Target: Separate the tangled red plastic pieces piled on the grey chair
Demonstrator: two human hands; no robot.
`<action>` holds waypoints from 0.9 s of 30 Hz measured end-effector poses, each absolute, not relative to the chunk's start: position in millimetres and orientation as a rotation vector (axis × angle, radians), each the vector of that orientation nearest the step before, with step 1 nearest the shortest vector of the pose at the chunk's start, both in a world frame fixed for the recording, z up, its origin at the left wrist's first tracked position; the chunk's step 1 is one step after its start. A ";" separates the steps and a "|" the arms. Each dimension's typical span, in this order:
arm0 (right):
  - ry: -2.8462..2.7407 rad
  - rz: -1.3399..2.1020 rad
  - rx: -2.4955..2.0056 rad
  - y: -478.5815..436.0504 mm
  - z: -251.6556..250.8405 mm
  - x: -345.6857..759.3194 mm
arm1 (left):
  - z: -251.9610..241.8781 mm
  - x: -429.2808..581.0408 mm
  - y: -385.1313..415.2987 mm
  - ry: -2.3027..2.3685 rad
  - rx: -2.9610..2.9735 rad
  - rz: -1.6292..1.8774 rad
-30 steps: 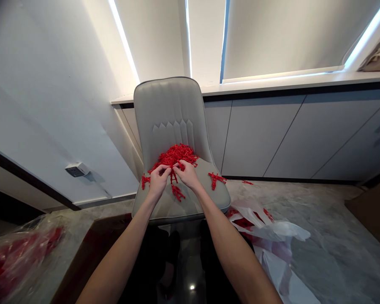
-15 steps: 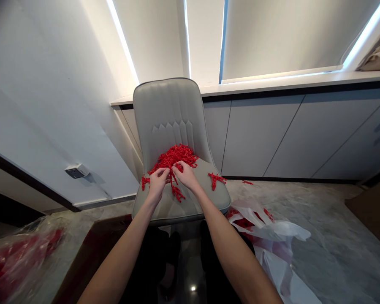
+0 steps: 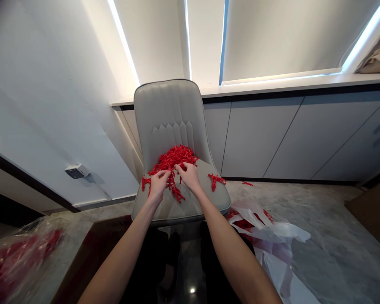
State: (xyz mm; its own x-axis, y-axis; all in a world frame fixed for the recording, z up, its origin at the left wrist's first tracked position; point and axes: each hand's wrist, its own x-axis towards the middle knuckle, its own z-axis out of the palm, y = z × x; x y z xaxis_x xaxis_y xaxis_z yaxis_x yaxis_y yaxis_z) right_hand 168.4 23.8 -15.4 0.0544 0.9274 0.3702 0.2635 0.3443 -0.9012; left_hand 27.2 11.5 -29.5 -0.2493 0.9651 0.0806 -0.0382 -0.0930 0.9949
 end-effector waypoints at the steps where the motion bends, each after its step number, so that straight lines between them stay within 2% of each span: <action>1: -1.433 0.774 -1.140 23.3 -15.3 168.3 | -29.7 27.3 11.5 1.320 1.108 1.478; 4: -1.395 0.862 -1.128 22.6 -15.6 167.2 | -30.8 27.0 12.2 1.342 1.118 1.467; 9: -1.542 0.663 -1.221 23.2 -18.0 164.1 | -33.6 26.4 15.2 1.338 1.132 1.446; 16: -1.609 0.724 -1.259 23.6 -21.7 161.1 | -34.3 27.2 16.7 1.338 1.136 1.437; 27: -1.684 0.591 -1.168 23.3 -22.1 163.5 | -28.8 24.4 11.6 1.337 1.026 1.426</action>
State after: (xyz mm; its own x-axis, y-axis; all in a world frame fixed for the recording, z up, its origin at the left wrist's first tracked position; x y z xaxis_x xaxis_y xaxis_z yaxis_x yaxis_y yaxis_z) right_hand 163.5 23.3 -22.1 -0.0732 0.8970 0.4359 0.4282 0.4230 -0.7985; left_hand 24.4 11.6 -28.8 -0.2501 0.9682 -0.0083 -0.0708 -0.0097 0.9974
